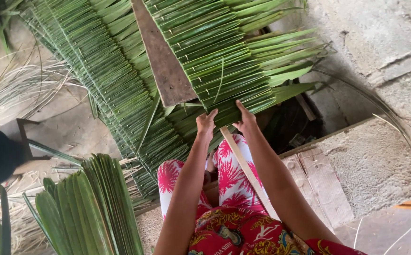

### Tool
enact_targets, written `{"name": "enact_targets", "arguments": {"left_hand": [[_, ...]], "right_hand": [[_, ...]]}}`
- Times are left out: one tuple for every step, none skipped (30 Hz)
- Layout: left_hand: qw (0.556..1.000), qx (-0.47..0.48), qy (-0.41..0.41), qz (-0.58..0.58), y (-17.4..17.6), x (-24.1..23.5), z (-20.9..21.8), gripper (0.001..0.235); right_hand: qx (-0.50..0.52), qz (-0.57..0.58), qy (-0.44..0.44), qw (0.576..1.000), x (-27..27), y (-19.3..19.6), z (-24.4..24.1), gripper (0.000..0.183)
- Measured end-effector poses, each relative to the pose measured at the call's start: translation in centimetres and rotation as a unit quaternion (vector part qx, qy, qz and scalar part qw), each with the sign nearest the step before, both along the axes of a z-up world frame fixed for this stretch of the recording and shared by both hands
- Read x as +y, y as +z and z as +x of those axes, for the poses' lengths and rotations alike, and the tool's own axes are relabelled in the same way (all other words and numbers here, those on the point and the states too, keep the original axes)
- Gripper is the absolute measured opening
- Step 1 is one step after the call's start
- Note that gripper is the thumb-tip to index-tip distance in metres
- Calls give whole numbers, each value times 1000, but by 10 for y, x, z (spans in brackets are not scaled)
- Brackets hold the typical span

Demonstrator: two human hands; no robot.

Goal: Weaving and securing palm leaves onto a wooden frame to create thatched panels

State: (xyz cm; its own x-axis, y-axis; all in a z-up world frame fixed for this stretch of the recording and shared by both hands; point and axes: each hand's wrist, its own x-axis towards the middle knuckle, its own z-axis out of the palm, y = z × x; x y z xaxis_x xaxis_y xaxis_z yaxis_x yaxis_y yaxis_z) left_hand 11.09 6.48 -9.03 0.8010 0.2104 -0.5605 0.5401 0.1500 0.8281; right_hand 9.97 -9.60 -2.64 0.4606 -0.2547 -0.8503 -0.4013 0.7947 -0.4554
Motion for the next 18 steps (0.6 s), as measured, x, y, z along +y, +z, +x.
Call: {"name": "enact_targets", "arguments": {"left_hand": [[1000,0,-3,1,0,0,0,57],[1000,0,-5,5,0,0,0,55],[1000,0,-7,10,0,0,1,54],[1000,-1,-10,10,1,1,0,54],[1000,-5,-10,3,1,1,0,52],[1000,-8,-11,-4,1,1,-1,50],[1000,-8,-10,-4,6,2,-3,50],[1000,-17,-23,-3,12,2,-4,49],[999,-26,-36,-2,17,3,-5,47],[999,-26,-36,-1,37,2,-13,47],[992,-38,-68,95,58,1,-17,55],[976,-49,-99,190,78,1,-22,63],[976,-50,-94,190,93,1,-24,63],[952,-123,-72,269,107,0,-27,55],[916,-195,-50,346,122,0,-28,58],[915,-196,-47,348,129,4,-15,58],[837,-370,-49,400,136,8,-4,49],[726,-529,-49,436,143,12,7,47]], "right_hand": [[0,1,-3,1000,10,17,-6,85],[12,8,3,1000,21,34,-11,86],[23,15,10,1000,31,51,-16,88],[22,15,7,1000,31,21,-14,88],[20,-1,32,999,31,-10,-12,90],[18,-17,57,998,31,-41,-11,93],[17,-17,57,998,38,-6,-13,93],[20,-23,30,999,46,29,-15,88],[22,-29,2,999,53,64,-18,84],[22,-29,3,999,53,46,-17,84],[24,-27,-35,999,53,29,-14,78],[26,-24,-72,997,53,12,-10,73],[24,-24,-68,997,50,-3,-8,73],[28,-38,-68,997,46,-18,-5,71],[32,-50,-69,996,44,-34,-1,69],[30,-48,-66,996,45,-36,1,69],[23,-85,-50,995,47,-39,1,76],[16,-122,-34,992,48,-41,0,83]]}}
